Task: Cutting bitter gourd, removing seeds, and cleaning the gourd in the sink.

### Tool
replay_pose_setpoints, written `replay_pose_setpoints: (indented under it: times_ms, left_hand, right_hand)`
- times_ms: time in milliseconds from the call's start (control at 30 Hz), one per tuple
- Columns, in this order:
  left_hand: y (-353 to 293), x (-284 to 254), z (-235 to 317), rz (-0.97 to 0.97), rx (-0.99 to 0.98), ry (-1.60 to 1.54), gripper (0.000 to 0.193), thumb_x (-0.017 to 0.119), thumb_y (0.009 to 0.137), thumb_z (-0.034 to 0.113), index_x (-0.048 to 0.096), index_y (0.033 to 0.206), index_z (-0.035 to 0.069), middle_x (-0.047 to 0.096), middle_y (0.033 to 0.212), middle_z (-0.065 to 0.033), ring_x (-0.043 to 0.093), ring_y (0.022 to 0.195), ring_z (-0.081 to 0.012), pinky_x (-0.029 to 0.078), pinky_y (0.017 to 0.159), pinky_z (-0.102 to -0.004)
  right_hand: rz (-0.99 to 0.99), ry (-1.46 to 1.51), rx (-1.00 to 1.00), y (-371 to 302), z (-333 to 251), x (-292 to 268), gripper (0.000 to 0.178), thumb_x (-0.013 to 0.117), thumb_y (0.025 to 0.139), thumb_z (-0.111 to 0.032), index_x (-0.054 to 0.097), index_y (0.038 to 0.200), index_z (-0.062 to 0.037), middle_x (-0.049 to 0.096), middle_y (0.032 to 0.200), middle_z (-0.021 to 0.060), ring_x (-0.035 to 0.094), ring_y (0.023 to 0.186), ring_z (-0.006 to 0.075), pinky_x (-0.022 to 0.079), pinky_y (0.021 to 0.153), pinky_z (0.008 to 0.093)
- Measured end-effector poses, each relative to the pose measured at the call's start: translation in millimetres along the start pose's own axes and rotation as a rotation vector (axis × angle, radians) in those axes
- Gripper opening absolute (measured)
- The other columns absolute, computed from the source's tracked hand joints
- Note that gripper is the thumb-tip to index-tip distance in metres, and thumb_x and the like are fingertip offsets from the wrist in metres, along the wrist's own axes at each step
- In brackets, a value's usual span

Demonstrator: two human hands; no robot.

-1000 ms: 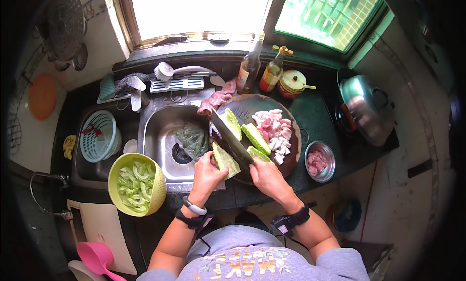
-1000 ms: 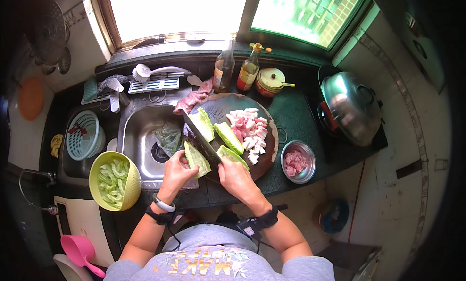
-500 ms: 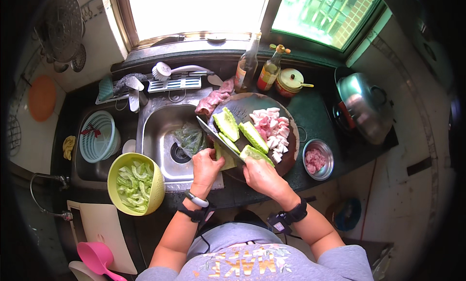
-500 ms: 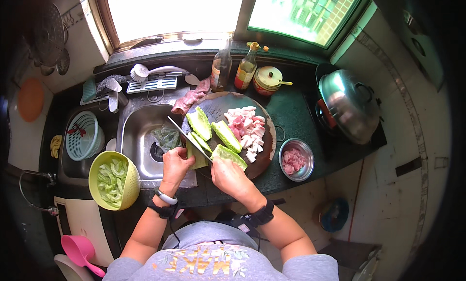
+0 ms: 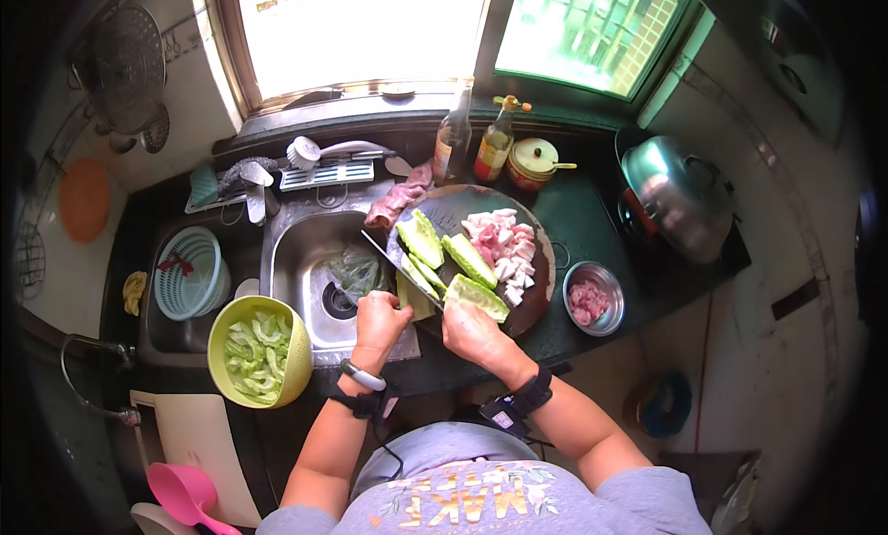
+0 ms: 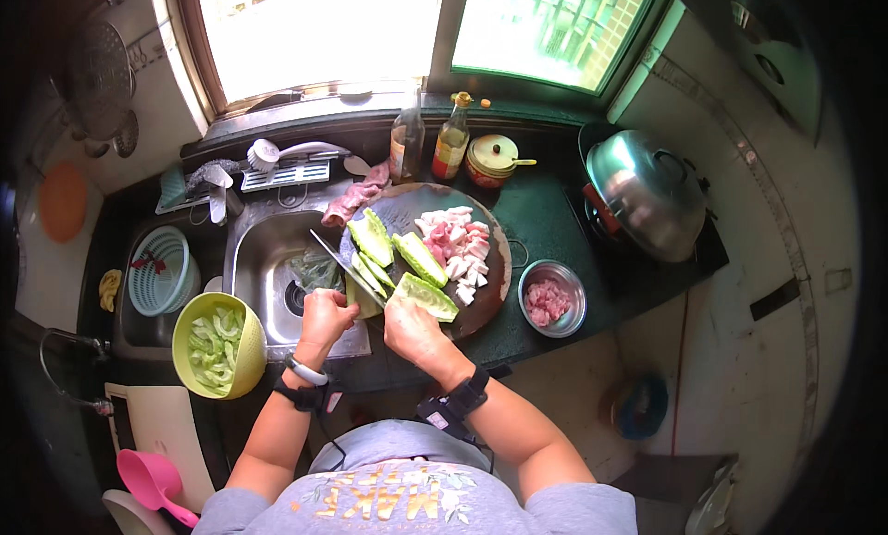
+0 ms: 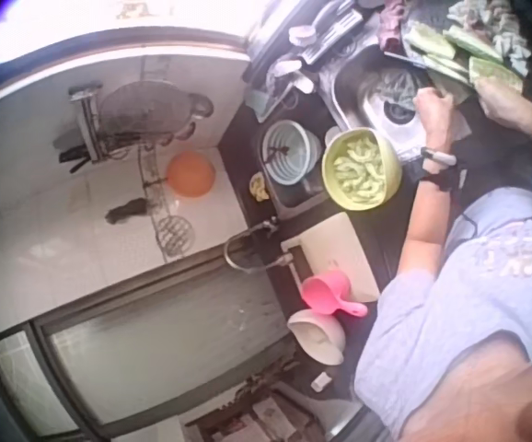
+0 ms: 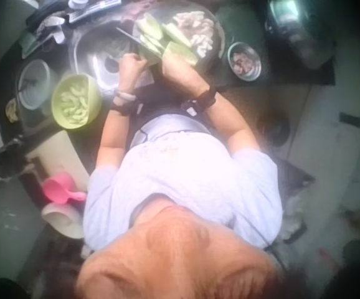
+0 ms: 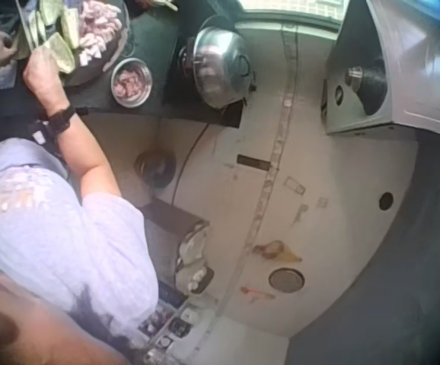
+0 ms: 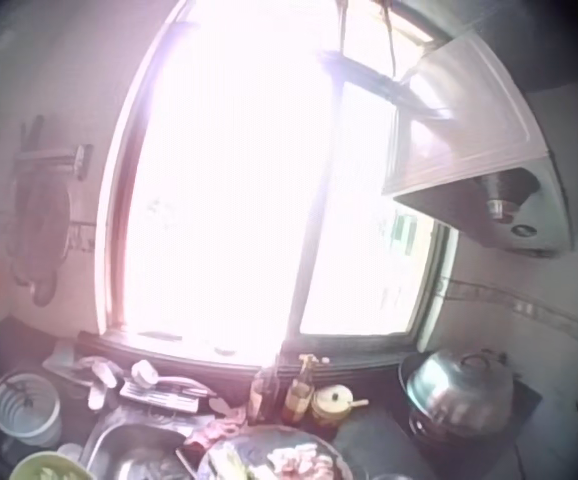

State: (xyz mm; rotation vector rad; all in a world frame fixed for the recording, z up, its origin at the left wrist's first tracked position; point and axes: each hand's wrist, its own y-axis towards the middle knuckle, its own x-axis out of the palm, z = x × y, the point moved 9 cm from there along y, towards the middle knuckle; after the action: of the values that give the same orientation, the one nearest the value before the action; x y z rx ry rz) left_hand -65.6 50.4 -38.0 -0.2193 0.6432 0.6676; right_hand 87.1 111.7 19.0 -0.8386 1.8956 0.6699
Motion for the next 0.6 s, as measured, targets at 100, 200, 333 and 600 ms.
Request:
replay_pose_setpoints:
  times_ms: [100, 200, 333, 600]
  left_hand:
    - [-1.1, -4.4, 3.7, 0.011, 0.04, 0.076, 0.02, 0.068, 0.07, 0.019, 0.071, 0.071, -0.001, 0.066, 0.059, -0.0138, 0.067, 0.054, -0.019, 0.053, 0.058, -0.031]
    - [-1.8, -9.0, 14.7, 0.023, 0.079, -0.01, 0.021, 0.069, 0.069, 0.019, 0.072, 0.077, 0.0, 0.067, 0.065, -0.0168, 0.068, 0.059, -0.0218, 0.053, 0.062, -0.0322]
    - [2.8, -7.6, 19.1, 0.012, 0.067, -0.017, 0.023, 0.068, 0.065, 0.018, 0.072, 0.079, 0.0, 0.063, 0.068, -0.0225, 0.066, 0.065, -0.0346, 0.053, 0.066, -0.0396]
    - [7.6, -4.7, 20.9, 0.008, 0.047, -0.05, 0.025, 0.071, 0.067, 0.02, 0.072, 0.079, -0.002, 0.064, 0.069, -0.0227, 0.066, 0.067, -0.0347, 0.054, 0.068, -0.0398]
  right_hand:
    - [-0.01, 0.119, 0.033, 0.5, 19.3, -11.2, 0.021, 0.054, 0.085, -0.014, 0.061, 0.082, 0.0053, 0.061, 0.072, 0.0299, 0.063, 0.071, 0.0455, 0.051, 0.066, 0.0508]
    - [-0.075, 0.232, 0.214, -4.6, 28.8, -32.4, 0.025, 0.055, 0.088, -0.02, 0.063, 0.084, 0.0037, 0.064, 0.079, 0.0282, 0.063, 0.078, 0.0455, 0.051, 0.073, 0.0514]
    - [0.082, 0.222, 0.088, -3.8, 12.8, -45.9, 0.026, 0.055, 0.089, -0.021, 0.063, 0.083, 0.0029, 0.064, 0.078, 0.0274, 0.063, 0.076, 0.045, 0.051, 0.071, 0.0516]
    - [0.015, 0.037, -0.077, 16.9, 3.9, -30.0, 0.025, 0.054, 0.088, -0.018, 0.06, 0.078, 0.0043, 0.062, 0.073, 0.0285, 0.064, 0.072, 0.0425, 0.051, 0.067, 0.0504]
